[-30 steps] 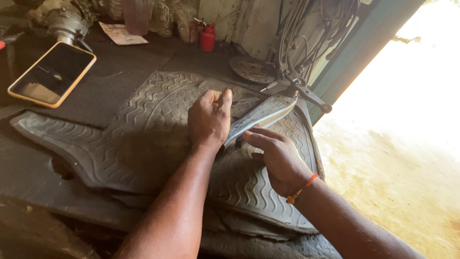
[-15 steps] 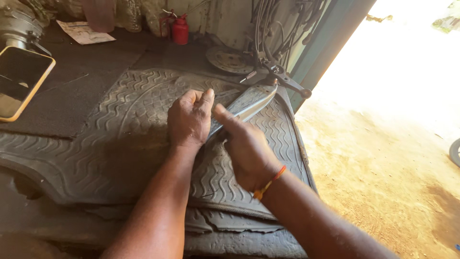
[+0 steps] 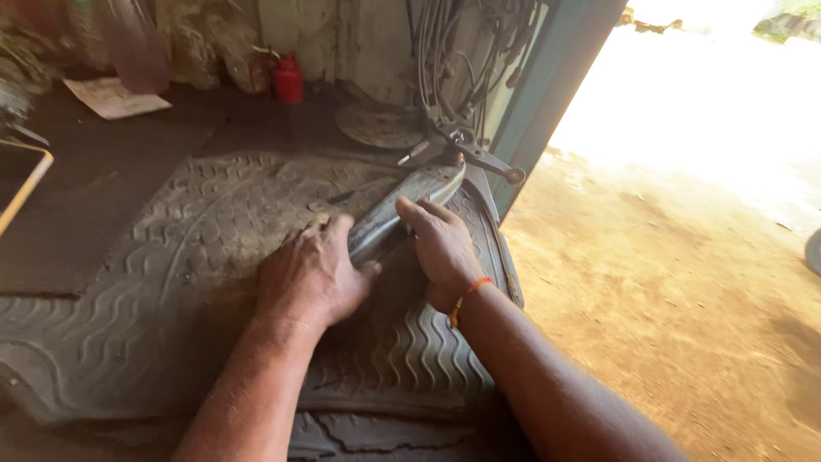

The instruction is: The person holds a metal rod on a workbench and uses a metal file to smooth its surface. They repeatedly file the rod, adjusting its position and orientation to work on different sides.

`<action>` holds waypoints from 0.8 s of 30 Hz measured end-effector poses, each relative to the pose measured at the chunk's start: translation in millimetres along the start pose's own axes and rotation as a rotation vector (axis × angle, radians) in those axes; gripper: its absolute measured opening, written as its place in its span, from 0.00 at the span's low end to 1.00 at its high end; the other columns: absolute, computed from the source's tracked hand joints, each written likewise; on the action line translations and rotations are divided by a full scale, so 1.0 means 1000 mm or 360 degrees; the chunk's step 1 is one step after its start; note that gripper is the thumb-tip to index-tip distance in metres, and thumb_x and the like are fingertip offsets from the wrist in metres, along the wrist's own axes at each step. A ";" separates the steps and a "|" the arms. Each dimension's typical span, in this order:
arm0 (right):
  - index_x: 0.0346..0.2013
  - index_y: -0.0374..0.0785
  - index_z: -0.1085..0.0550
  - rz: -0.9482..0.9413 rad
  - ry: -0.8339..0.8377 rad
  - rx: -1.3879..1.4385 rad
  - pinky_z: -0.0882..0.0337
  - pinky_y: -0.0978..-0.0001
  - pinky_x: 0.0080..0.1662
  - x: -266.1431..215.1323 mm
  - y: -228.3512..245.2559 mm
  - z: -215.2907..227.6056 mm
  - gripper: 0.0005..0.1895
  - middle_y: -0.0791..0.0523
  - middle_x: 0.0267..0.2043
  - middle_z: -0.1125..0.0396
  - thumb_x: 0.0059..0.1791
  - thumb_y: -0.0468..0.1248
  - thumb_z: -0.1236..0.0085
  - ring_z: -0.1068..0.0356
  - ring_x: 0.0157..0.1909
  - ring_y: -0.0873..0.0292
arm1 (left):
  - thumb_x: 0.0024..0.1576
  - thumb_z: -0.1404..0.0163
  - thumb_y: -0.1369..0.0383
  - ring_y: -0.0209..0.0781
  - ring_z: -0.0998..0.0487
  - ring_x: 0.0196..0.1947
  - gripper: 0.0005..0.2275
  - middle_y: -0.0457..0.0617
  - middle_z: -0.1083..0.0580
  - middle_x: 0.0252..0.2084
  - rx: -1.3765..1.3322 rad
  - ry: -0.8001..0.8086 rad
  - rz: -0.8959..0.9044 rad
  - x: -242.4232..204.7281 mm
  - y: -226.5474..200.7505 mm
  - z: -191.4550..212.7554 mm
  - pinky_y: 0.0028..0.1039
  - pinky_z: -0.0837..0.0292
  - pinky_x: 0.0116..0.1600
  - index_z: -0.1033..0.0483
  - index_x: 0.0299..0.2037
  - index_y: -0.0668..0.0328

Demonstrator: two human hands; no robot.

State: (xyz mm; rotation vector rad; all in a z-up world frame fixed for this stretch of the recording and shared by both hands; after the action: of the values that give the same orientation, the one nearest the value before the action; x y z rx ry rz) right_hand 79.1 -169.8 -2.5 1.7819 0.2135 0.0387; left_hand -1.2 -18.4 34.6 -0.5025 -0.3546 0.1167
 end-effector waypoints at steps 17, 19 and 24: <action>0.37 0.33 0.22 0.0605 -0.0175 -0.0101 0.26 0.72 0.40 0.042 0.012 0.034 0.09 0.53 0.37 0.25 0.42 0.29 0.35 0.26 0.38 0.61 | 0.53 0.43 0.55 0.43 0.19 0.29 0.16 0.54 0.18 0.30 -0.0974 0.0171 0.0558 0.011 0.045 -0.017 0.34 0.26 0.38 0.15 0.35 0.63; 0.36 0.35 0.23 0.0892 -0.0132 0.0010 0.23 0.74 0.42 0.044 0.023 0.043 0.08 0.55 0.38 0.24 0.42 0.27 0.38 0.24 0.40 0.62 | 0.51 0.41 0.52 0.45 0.18 0.30 0.18 0.54 0.18 0.29 -0.0858 0.0211 0.0562 0.011 0.041 -0.011 0.35 0.26 0.39 0.15 0.34 0.62; 0.37 0.39 0.21 0.1148 -0.0552 -0.0957 0.31 0.64 0.39 0.044 0.050 0.053 0.07 0.54 0.35 0.28 0.45 0.30 0.38 0.30 0.37 0.56 | 0.48 0.44 0.41 0.50 0.18 0.34 0.27 0.58 0.19 0.31 -0.0555 0.0119 0.0366 0.016 0.039 -0.002 0.39 0.25 0.44 0.15 0.36 0.61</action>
State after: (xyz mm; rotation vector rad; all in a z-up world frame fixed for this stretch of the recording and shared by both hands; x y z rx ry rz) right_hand 136.4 -223.4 30.6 1.1585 -0.6380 0.2769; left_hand 13.4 17.4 18.9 -0.8903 -0.2428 0.2605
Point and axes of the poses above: each hand's wrist, its own x-axis towards the middle knuckle, its own z-axis out of the back of the hand, y = z × x, the point moved 4 cm from there along x, towards the middle knuckle
